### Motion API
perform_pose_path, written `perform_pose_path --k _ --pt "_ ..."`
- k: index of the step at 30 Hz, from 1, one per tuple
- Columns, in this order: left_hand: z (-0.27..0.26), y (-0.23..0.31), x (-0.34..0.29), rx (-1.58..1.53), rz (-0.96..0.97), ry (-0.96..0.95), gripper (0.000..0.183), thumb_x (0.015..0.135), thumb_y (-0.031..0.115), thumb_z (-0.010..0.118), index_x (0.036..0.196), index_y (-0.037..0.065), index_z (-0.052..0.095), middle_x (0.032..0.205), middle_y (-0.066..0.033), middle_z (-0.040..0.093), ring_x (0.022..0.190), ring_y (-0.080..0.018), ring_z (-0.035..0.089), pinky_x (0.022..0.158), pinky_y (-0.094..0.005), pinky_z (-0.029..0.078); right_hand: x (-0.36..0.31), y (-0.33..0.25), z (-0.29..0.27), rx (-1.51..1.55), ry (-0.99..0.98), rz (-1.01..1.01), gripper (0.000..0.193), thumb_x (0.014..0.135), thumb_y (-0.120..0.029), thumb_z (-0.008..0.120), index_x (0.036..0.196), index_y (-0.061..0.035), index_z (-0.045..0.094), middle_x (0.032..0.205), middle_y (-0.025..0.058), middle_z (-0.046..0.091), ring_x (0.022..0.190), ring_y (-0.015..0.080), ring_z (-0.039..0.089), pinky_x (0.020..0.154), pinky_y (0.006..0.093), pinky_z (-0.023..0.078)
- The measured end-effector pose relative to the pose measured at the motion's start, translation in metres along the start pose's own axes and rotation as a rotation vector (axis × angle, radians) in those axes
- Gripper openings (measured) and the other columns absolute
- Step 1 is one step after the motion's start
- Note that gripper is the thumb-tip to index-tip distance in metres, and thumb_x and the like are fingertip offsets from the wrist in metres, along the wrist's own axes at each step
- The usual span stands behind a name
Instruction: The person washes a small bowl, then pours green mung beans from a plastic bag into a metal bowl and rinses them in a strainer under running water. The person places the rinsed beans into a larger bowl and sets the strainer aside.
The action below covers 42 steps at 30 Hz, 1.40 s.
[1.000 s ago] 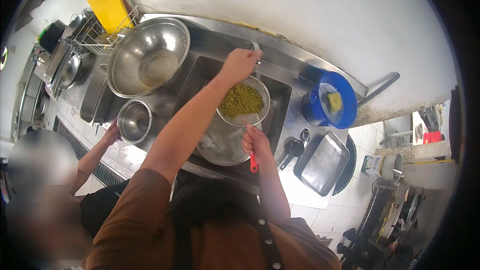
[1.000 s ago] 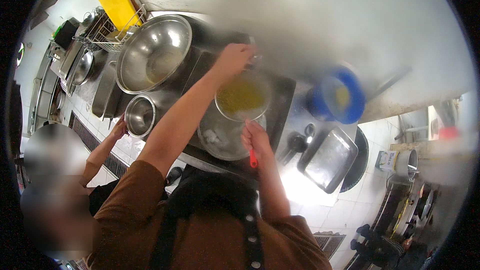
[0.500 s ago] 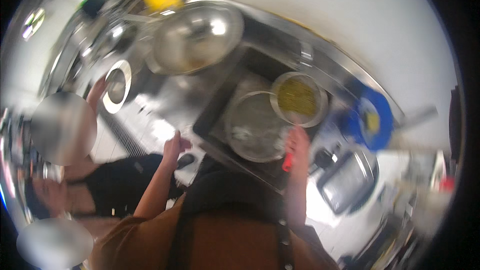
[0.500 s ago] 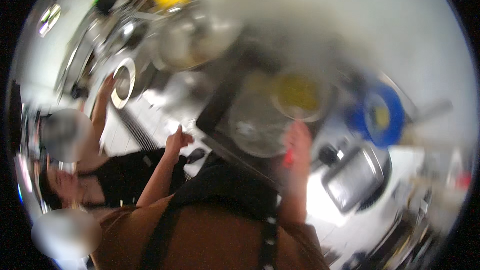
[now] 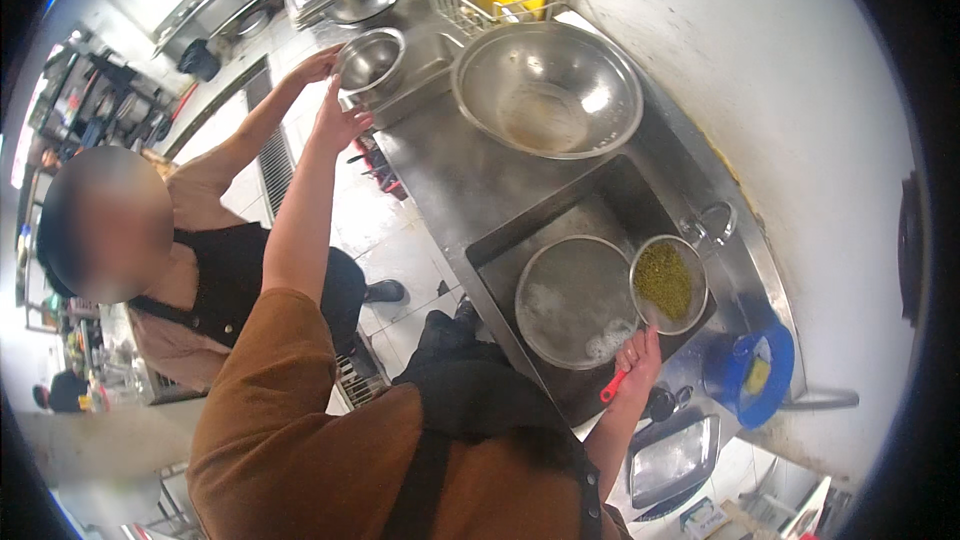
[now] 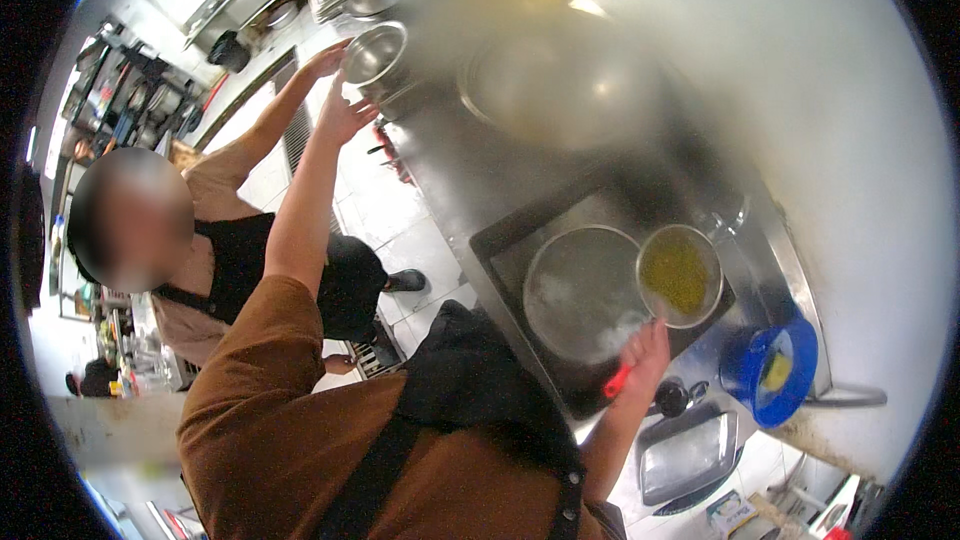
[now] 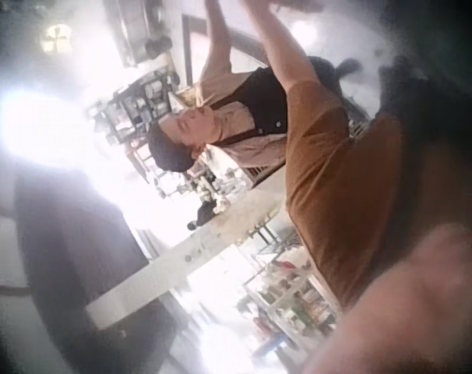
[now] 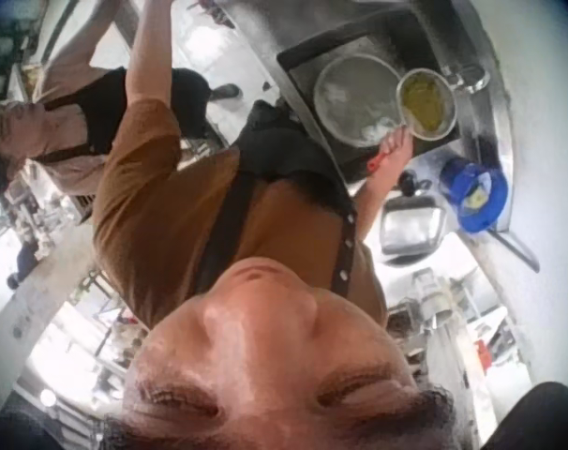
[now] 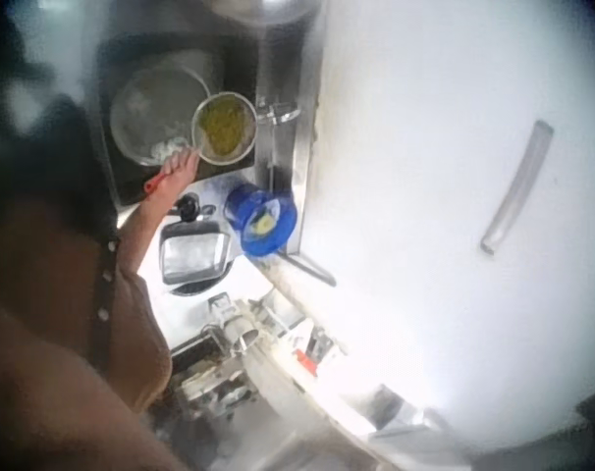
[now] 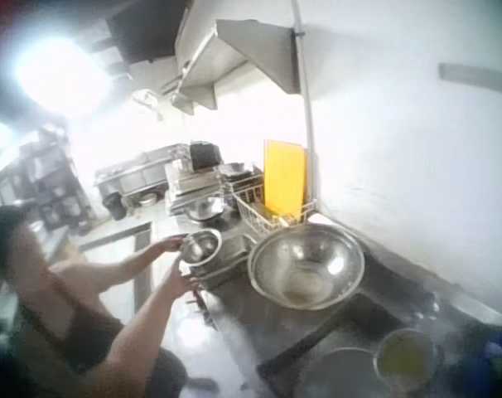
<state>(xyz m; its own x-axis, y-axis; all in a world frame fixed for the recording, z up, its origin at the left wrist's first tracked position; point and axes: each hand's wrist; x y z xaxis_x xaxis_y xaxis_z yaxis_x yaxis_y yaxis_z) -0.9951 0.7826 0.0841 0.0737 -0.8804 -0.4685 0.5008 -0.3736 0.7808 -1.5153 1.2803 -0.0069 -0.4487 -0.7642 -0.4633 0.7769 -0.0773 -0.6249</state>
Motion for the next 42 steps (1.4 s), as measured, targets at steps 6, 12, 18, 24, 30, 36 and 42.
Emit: perform_pose_path --k 6,12,18,24,30,36,42 --pt "0.009 -0.039 0.028 0.136 -0.025 -0.257 0.044 0.099 0.011 0.041 0.135 -0.014 0.039 0.126 -0.0282 0.057 0.101 -0.0423 0.069 0.085 -0.0565 0.062 -0.004 -0.003 0.03 -0.047 0.009 -0.084 0.026 0.109 -0.031 0.06 0.088 -0.0205 0.048 0.066 -0.0095 0.032 0.05 0.004 0.028 0.041 0.0226 0.02" --pt "0.015 -0.125 -0.131 0.482 -0.123 -0.298 0.037 0.097 0.018 0.052 0.117 -0.013 0.059 0.102 -0.0242 0.071 0.083 -0.0365 0.074 0.074 -0.0473 0.064 -0.021 0.006 0.053 -0.031 0.151 -0.173 0.028 0.109 -0.031 0.061 0.086 -0.0195 0.048 0.066 -0.0091 0.031 0.052 0.0038 0.028 0.042 0.0239 0.02" --pt "-0.014 -0.188 -0.138 0.683 -0.44 -0.297 0.039 0.094 0.019 0.056 0.116 -0.013 0.062 0.102 -0.0246 0.072 0.08 -0.0353 0.077 0.069 -0.0431 0.065 0.008 0.016 0.048 0.009 0.199 -0.1 0.019 0.112 -0.031 0.056 0.096 -0.0201 0.053 0.064 -0.0105 0.032 0.048 0.0036 0.028 0.04 0.0213 0.02" --pt "-0.005 -0.187 -0.112 0.8 -0.452 -0.376 0.057 0.099 0.046 0.058 0.126 -0.004 0.062 0.106 -0.0222 0.074 0.091 -0.0325 0.075 0.081 -0.0428 0.058 0.026 0.033 0.044 0.043 0.149 -0.156 0.028 0.11 -0.035 0.058 0.091 -0.0197 0.047 0.066 -0.0082 0.032 0.05 0.0051 0.028 0.041 0.0238 0.022" --pt "-0.029 -0.163 -0.116 1.026 -0.531 -0.447 0.088 0.098 0.074 0.052 0.142 -0.002 0.053 0.104 -0.0205 0.075 0.086 -0.0309 0.074 0.08 -0.0418 0.057 0.024 0.05 0.048 0.099 0.198 -0.116 0.033 0.111 -0.038 0.056 0.088 -0.0196 0.042 0.066 -0.0082 0.032 0.05 0.0054 0.027 0.041 0.0241 0.023" --pt "0.015 -0.125 -0.156 1.963 -0.528 -1.036 0.076 0.099 0.07 0.055 0.092 -0.003 0.075 0.091 -0.0205 0.076 0.085 -0.035 0.075 0.078 -0.0464 0.056 0.01 0.053 0.044 0.128 0.193 -0.128 0.023 0.112 -0.039 0.054 0.107 -0.0168 0.055 0.065 -0.0086 0.031 0.051 0.0048 0.027 0.043 0.0232 0.022" --pt "0.182 -0.205 -0.205 1.635 0.142 -1.508 0.058 0.105 0.049 0.056 0.079 -0.001 0.07 0.074 -0.0179 0.069 0.073 -0.0346 0.07 0.07 -0.0469 0.052 -0.011 0.049 0.039 0.081 0.233 -0.123 0.022 0.109 -0.034 0.058 0.1 -0.0172 0.047 0.065 -0.0078 0.033 0.051 0.006 0.029 0.044 0.0248 0.022"
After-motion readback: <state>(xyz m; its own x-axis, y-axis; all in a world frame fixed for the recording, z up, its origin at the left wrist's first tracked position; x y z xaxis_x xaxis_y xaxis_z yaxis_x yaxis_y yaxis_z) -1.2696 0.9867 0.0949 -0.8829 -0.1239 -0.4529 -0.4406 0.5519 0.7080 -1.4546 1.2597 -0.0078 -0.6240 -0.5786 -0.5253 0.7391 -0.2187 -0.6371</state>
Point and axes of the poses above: each hand's wrist, its own x-axis towards the middle knuckle, its own z-axis out of the palm, y = z × x
